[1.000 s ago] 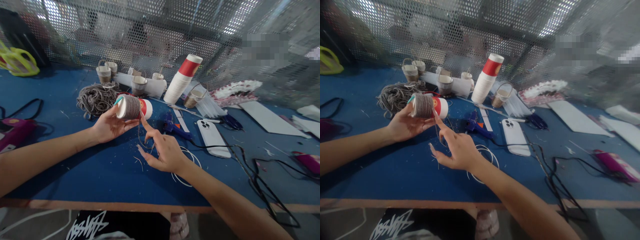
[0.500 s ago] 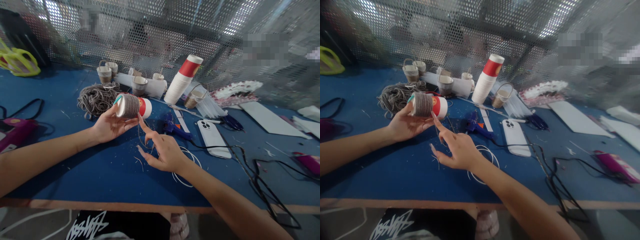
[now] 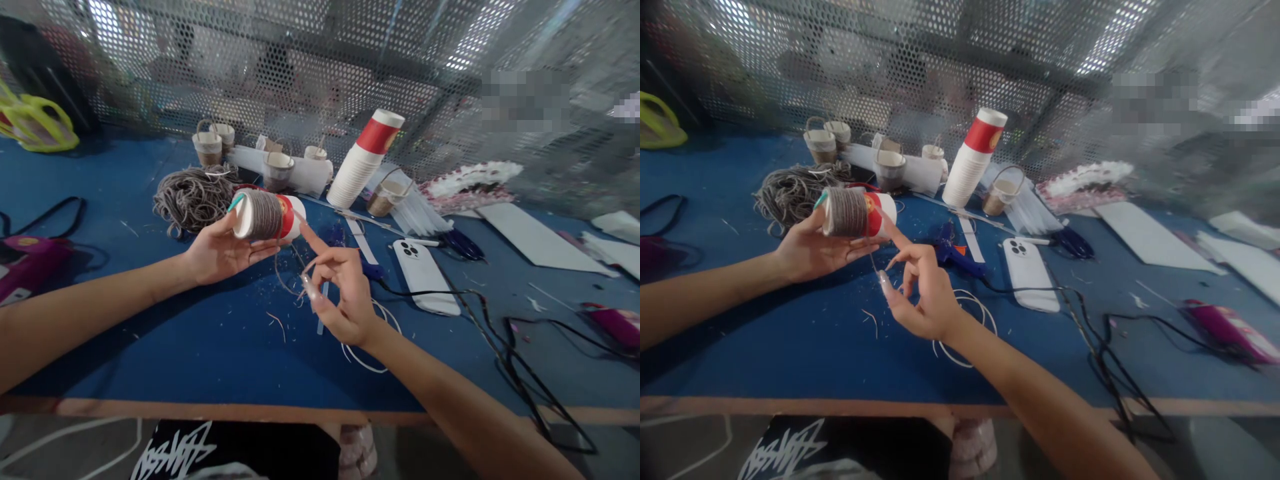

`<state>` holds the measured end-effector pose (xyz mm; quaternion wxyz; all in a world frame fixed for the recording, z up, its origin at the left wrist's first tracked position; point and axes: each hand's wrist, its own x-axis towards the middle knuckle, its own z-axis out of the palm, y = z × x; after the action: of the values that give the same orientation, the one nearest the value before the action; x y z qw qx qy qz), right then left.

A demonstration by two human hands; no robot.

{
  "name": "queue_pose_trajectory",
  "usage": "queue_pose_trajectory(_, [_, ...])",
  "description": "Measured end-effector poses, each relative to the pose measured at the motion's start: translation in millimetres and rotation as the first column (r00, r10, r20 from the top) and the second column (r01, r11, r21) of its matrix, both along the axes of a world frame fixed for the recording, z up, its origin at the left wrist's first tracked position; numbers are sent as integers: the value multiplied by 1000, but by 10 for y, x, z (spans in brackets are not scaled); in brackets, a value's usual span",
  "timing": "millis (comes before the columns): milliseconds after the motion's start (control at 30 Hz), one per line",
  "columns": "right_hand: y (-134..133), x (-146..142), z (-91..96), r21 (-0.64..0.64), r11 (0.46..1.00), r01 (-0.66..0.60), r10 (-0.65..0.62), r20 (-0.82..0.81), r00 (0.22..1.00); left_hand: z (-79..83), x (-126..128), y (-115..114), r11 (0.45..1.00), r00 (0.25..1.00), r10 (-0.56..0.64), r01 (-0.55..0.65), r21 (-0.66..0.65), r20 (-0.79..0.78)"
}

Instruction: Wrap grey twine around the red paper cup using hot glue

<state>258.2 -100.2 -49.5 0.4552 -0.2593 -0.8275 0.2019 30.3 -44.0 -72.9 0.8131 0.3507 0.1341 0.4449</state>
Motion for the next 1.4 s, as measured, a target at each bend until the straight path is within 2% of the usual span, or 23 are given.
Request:
queue_pose_trajectory(133, [43, -2, -26, -79, 993, -87, 93, 70, 993, 8, 0, -8, 1000, 999, 28, -29, -13, -19])
queue_pose_trajectory(400, [-9, -25, -14, -147, 988, -55, 79, 164, 983, 11, -22, -26, 991, 994, 97, -100, -91, -43])
queue_pose_trajectory(600, [19, -36, -15, -125, 991, -41, 68, 227, 972, 36, -59, -17, 988, 992, 90, -101, -115, -92])
queue_pose_trajectory(733, [7, -29, -9, -99, 994, -48, 75, 286, 955, 62, -59, -18, 997, 996, 26, -32, -71, -86])
queue_pose_trajectory(833, [-21, -16, -24, -27, 997, -68, 72, 242, 967, 40, -54, -3, 999, 998, -16, 14, -31, -67])
queue_pose_trajectory(900, [-38, -11, -33, 8, 1000, -30, 29, 131, 991, 10, -47, 9, 1000, 999, -1, 1, 6, -53])
queue_pose_trajectory(967, [-47, -13, -32, -12, 1000, -6, 6, -8, 1000, -13, -38, 14, 1000, 999, 18, -17, 21, -42])
queue_pose_trajectory(1033, [-49, -19, -21, -83, 995, -54, 46, -94, 995, -15, -26, 7, 1000, 999, 20, -20, 3, -39])
queue_pose_trajectory(1200, [-34, -21, 6, -285, 940, -187, 173, -75, 982, 30, -9, -20, 998, 999, 43, -43, -34, -9])
queue_pose_trajectory(1400, [-13, -15, -8, -299, 939, -171, 173, -20, 985, 35, -16, -13, 994, 995, 96, -97, -46, -22])
